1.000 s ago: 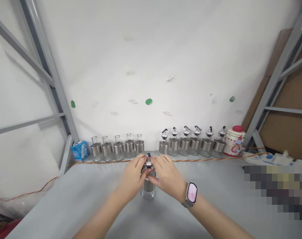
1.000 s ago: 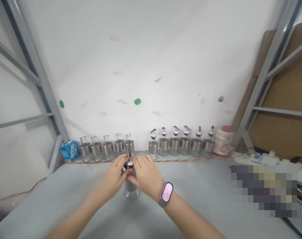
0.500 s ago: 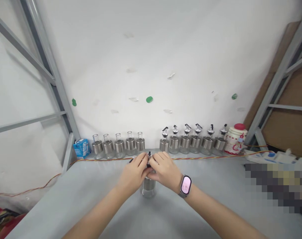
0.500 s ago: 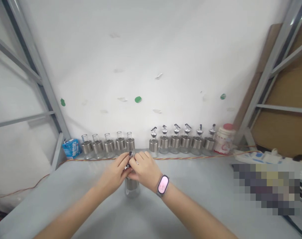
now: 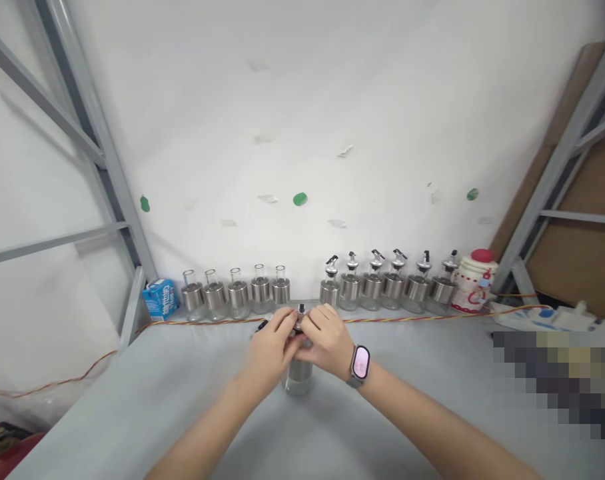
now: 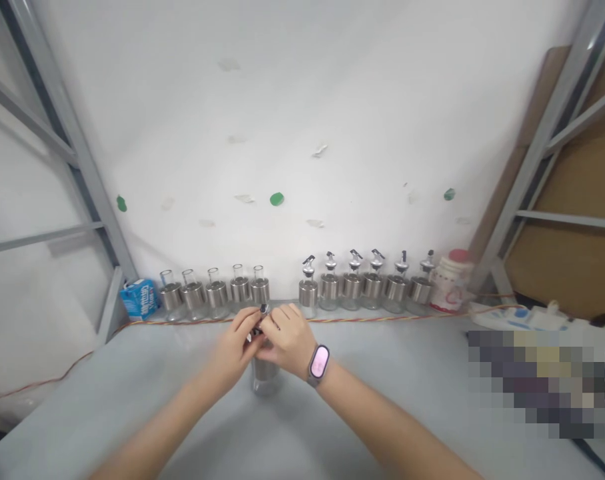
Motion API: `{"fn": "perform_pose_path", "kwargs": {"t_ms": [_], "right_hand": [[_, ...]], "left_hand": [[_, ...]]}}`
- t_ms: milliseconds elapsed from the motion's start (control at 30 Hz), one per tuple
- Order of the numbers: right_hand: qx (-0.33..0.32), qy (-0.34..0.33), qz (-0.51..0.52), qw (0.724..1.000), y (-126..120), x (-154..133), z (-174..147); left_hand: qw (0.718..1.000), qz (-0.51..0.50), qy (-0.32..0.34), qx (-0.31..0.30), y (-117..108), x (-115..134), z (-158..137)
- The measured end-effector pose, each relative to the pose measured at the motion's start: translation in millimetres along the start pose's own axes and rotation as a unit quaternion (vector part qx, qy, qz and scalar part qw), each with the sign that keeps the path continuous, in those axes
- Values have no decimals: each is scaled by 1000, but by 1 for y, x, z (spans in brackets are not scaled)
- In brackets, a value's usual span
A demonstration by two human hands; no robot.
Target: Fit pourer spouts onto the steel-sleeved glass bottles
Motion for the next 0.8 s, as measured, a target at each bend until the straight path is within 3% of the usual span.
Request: {"fn": "perform_pose_path", "kwargs": {"t_ms": [133,233,333,400,567,633,700,800], "right_hand": [[-62,28,53,996,-7,5,-1],[-120,121,172,970,-15,10,-11],[-137,275,311,899,-13,10,-28],[-176,311,392,847,-2,3,-37],[-250,292,549,743,11,-7,-38],[-285,300,611,675,4,-1,-35],[-270,328,668,611,-8,9,-29],[-239,335,699,584,-24,17,-18]], "left_hand": [[988,-143,-63,21,0,0,1],[932,-338,-126,22,-1,-3,1],[874,-456,-165,-5,-3,-7,1],[861,-475,-180,-9,-4,-9,2],[897,-403,-182,1,-2,-4,2],[912,-365,-187,18,0,2,0],[912,-361,-194,30,2,8,-2],[894,-401,-196,35,6,18,-1]]}}
Point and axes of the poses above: each hand's wrist, its own z-axis towards the middle knuckle, its own y-axis out of the palm, x = y × z, the point moved 3 cm from there along z, towards the middle knuckle, and after that the axes turned 8 degrees about y, right-handed, at the moved point
